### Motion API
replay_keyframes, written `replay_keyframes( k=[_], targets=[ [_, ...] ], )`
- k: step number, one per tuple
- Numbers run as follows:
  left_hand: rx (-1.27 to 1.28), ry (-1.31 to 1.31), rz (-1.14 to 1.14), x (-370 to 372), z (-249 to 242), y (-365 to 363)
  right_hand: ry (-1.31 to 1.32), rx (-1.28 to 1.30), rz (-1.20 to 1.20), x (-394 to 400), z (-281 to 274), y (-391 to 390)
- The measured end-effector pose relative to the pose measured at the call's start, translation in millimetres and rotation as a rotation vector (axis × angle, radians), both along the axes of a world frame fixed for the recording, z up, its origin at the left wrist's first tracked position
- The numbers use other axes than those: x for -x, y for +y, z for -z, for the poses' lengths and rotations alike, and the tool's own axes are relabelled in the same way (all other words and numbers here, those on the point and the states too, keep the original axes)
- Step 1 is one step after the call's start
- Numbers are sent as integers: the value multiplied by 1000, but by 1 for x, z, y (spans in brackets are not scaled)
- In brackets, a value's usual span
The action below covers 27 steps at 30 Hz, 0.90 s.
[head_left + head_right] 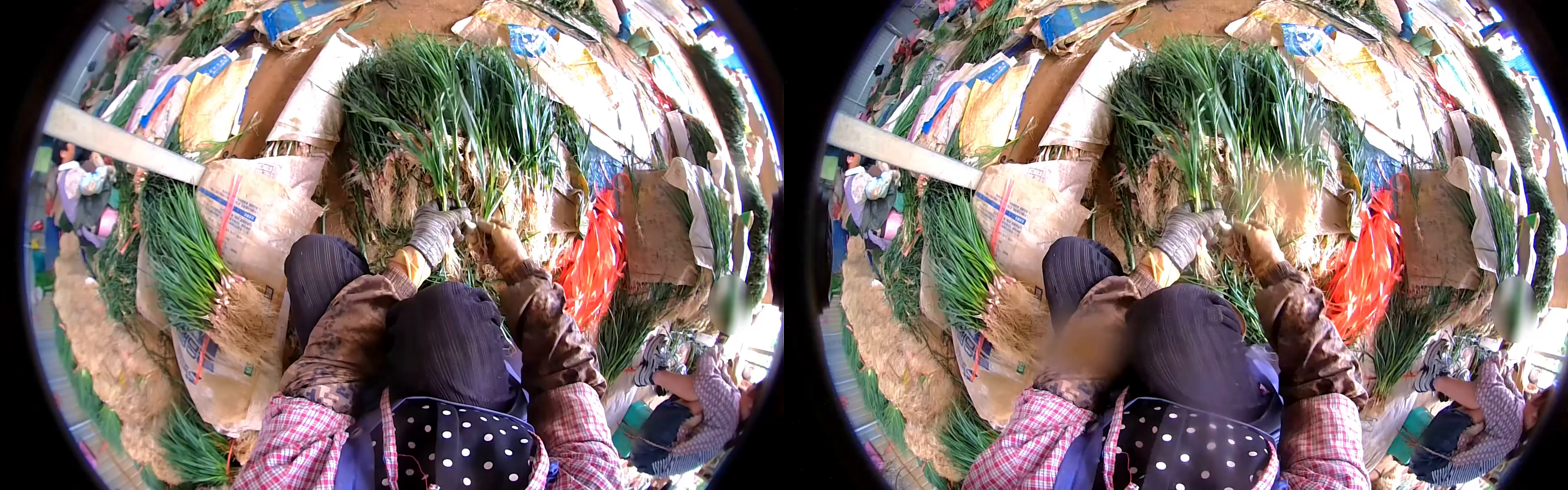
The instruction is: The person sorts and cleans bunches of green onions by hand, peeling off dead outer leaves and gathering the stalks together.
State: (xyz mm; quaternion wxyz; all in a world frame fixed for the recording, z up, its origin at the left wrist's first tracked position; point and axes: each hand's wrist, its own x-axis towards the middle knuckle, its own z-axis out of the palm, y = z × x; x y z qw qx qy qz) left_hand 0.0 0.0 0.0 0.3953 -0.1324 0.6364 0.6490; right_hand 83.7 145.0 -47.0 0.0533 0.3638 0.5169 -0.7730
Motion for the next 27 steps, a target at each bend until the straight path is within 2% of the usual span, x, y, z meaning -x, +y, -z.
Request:
replay_keyframes(
  k=[1,2,3,5,6,9,10,13,14,17,18,19,20,21,22,23,24,25,27],
  targets=[
    [-31,10,-5,-2,-4,0,-23,88,99,9,-32,-10],
    [-60,19,-12,-2,-3,-1,33,49,163,17,-28,-6],
    [-10,62,-20,-9,7,-11,51,61,114,22,-29,-14],
    [121,-2,19,-10,-9,-8,120,132,32,41,-16,0],
    [202,5,53,-3,-7,1,14,-219,17,57,22,22],
    [345,36,100,-1,-5,-2,14,-215,-195,66,-12,-1],
    [154,44,118,-2,-3,-8,-30,-324,-217,63,-22,-8],
    [275,50,132,-2,-5,-8,-122,-225,-147,58,-29,-15],
    [206,61,106,-4,-1,-10,-19,-149,-123,53,-5,-10],
    [-27,110,41,-13,31,-16,20,-167,-186,39,-15,-14],
    [-269,-16,-100,-17,55,-23,12,-401,-280,34,-23,-18],
    [-115,63,33,-11,64,-23,-11,-654,-351,30,-34,-25],
    [-138,93,-72,-20,27,-21,1,-827,-324,27,-51,-32],
    [-225,81,-110,-22,18,-18,14,-962,-343,28,-29,-23],
    [-232,113,-27,-19,4,-24,0,-1025,-344,29,-19,-21],
    [-240,148,54,-17,-11,-30,-20,-1154,-236,29,2,-16],
    [-175,98,17,-11,43,-24,14,-1088,-177,28,21,-6],
    [-113,47,-22,-6,95,-18,-116,-814,-265,22,-8,-10],
    [349,323,190,-9,0,-13,142,-382,-189,28,23,-9]
  ],
)
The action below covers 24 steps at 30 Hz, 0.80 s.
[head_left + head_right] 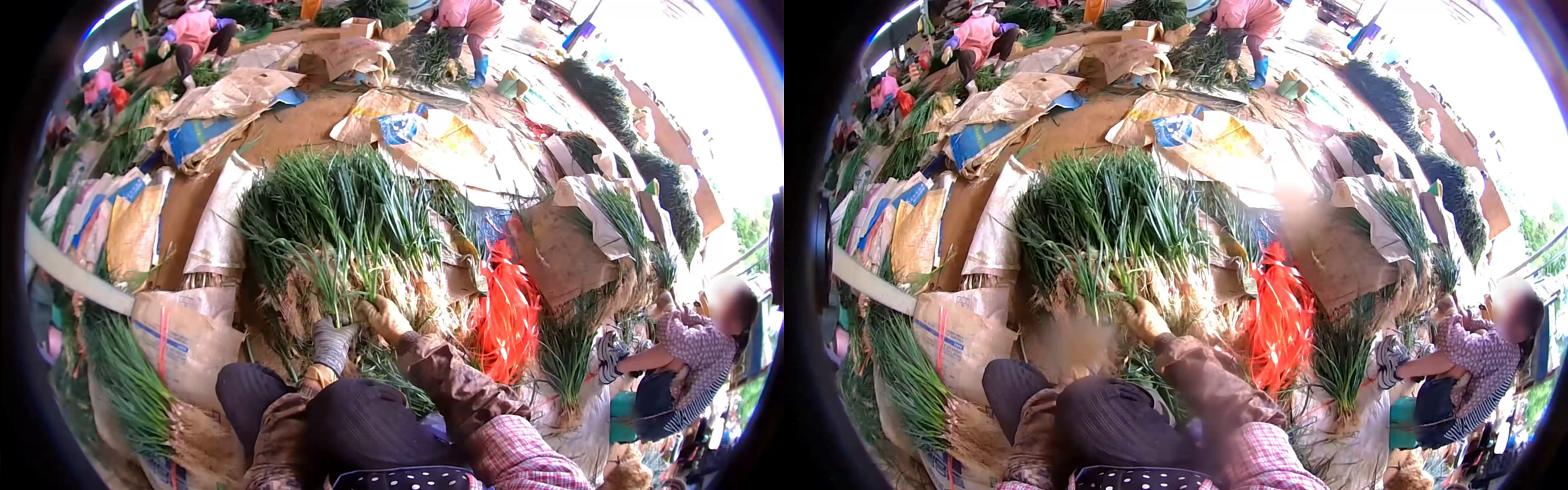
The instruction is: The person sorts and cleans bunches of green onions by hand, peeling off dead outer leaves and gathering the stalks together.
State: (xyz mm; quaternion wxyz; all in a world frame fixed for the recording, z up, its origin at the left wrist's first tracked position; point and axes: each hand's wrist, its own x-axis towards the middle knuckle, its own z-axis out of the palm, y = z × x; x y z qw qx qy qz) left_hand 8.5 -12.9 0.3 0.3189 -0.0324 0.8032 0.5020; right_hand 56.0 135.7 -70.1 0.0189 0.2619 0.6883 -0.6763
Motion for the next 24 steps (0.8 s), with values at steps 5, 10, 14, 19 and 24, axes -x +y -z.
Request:
replay_keyframes(
  k=[5,10,14,19,24],
  targets=[
    [3,21,140,-3,-5,-1,-101,-359,-63,15,-48,-13],
    [-100,221,122,3,82,0,-37,-471,-60,3,-63,-19],
    [-249,-67,79,4,65,2,26,-894,-132,-6,-56,-25],
    [-642,-194,-83,-1,-3,-23,-93,-946,-381,-41,-58,-4],
    [-573,-169,-79,16,3,-34,-206,-911,-430,-200,13,18]
  ],
)
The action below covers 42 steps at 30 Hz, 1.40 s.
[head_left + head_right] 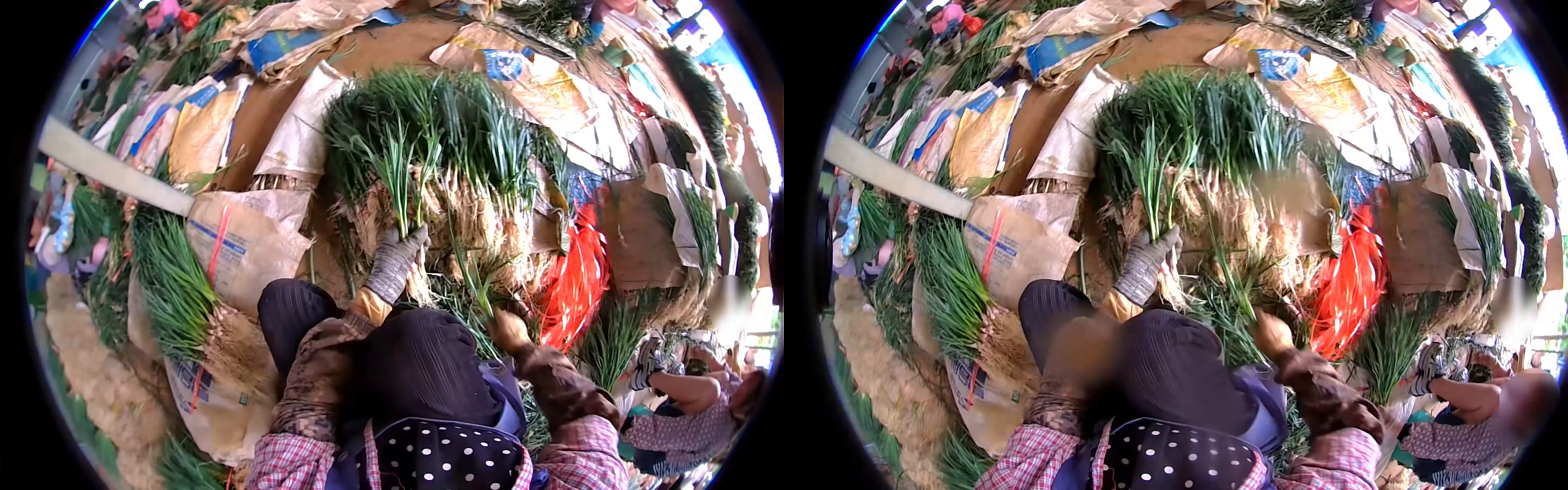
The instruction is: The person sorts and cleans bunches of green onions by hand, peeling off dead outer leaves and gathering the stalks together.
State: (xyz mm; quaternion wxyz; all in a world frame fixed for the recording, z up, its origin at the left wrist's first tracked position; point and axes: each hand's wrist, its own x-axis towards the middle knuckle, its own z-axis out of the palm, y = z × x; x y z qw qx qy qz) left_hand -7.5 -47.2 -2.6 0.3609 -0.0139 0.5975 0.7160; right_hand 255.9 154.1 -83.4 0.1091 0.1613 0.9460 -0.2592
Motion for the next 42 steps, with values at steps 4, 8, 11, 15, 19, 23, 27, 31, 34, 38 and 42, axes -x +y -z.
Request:
replay_keyframes(
  k=[4,8,11,15,19,23,27,31,34,38,42],
  targets=[
    [-216,-201,-214,3,-10,0,-920,-189,-551,-91,43,26],
    [-155,-341,-248,-1,-5,8,-568,-97,-628,0,15,26],
    [-104,-427,-226,-3,15,16,22,-49,-6,139,-54,0],
    [157,-304,-110,3,67,21,361,-154,65,285,-43,9],
    [80,-391,-171,0,15,21,38,-111,253,371,-67,7],
    [65,-318,-158,6,17,15,-111,131,310,385,-59,18],
    [269,-30,-161,16,24,10,-129,549,400,324,-93,-13],
    [61,-147,-88,18,3,13,-125,905,311,265,-109,-34],
    [291,-206,35,18,2,15,-30,896,309,257,-77,-29],
    [390,-175,55,16,-3,20,132,761,367,254,-51,-29],
    [379,-49,61,11,20,17,285,691,300,236,-59,-40]
  ],
)
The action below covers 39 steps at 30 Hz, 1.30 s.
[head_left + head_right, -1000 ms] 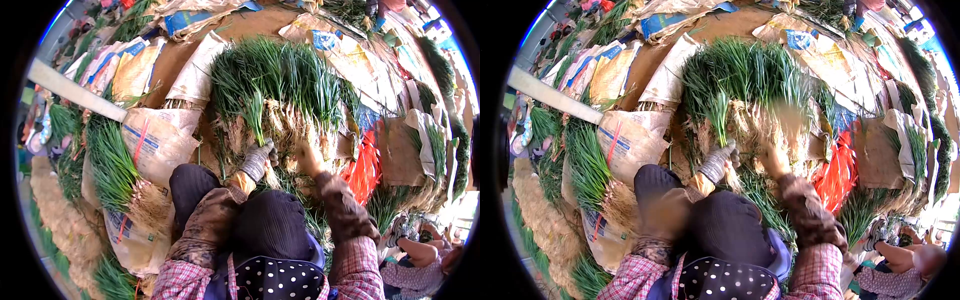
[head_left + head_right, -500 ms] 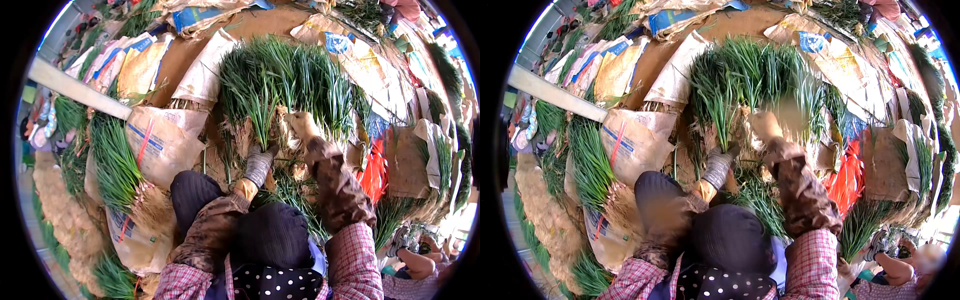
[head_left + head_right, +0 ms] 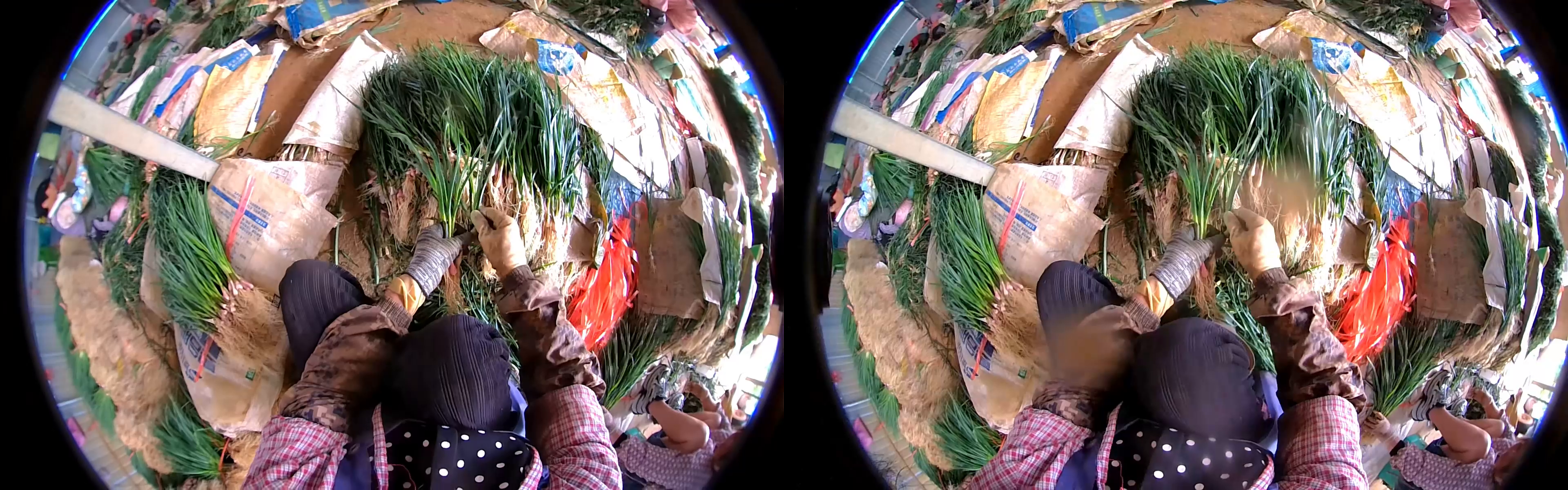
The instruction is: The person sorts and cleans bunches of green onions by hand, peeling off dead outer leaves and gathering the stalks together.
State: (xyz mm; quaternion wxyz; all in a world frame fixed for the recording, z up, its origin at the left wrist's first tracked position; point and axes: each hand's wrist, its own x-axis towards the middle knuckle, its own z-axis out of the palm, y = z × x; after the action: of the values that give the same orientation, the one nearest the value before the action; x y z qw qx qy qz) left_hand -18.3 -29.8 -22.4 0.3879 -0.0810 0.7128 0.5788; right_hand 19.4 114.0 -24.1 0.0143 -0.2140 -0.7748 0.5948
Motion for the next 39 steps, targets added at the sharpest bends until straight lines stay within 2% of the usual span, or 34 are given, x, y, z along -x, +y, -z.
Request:
replay_keyframes(
  k=[2,4,6,8,9,10,12,16,18,21,24,26,28,29,30,31,33,34,35,37,38,39],
  targets=[
    [-44,-37,-25,-3,2,-1,187,130,43,-11,12,-3],
    [-33,-54,-18,-1,-11,0,203,-414,-86,-25,-6,-6],
    [34,-53,15,0,-32,1,221,-518,-102,-31,-2,-3],
    [-121,-32,-53,-8,-3,1,206,-423,27,-29,23,10],
    [-171,-44,-65,-9,-3,1,-131,-214,95,-22,22,17],
    [-222,-54,-77,-9,-4,1,-106,62,196,-26,20,18],
    [-303,-45,-51,-10,-6,-2,-116,269,97,-28,16,23],
    [-316,-78,22,-13,-11,-5,30,957,89,-14,21,25],
    [-399,-87,-23,-15,-13,-5,-12,931,150,-2,29,22],
    [-468,-121,-97,-15,-8,-7,-78,826,115,-1,22,20],
    [-410,-159,-118,-8,-5,-9,-349,552,68,-12,14,6],
    [-388,-194,-161,-11,-4,-8,-328,579,11,-27,13,-3],
    [-347,-204,-181,-11,-21,-8,-337,-492,-327,-44,31,10],
    [-321,-233,-219,-10,-26,-6,-454,-577,-419,-54,39,15],
    [-367,-243,-204,-9,-21,-5,-697,-654,-626,-60,64,19],
    [-359,-270,-219,-10,-22,-5,-414,-925,-821,-79,61,21],
    [-356,-311,-224,-10,-20,-5,-327,-631,-601,-72,63,37],
    [-391,-318,-221,-12,-19,-6,-267,-487,-498,-64,44,36],
    [-427,-321,-214,-12,-18,-7,-99,-175,-403,-58,23,37],
    [-438,-320,-209,-15,-24,-6,40,137,-296,-35,-18,28],
    [-413,-301,-173,-15,-25,-4,10,138,-295,-29,-17,30],
    [-388,-280,-142,-14,-25,-3,54,163,-387,-24,13,35]
  ],
)
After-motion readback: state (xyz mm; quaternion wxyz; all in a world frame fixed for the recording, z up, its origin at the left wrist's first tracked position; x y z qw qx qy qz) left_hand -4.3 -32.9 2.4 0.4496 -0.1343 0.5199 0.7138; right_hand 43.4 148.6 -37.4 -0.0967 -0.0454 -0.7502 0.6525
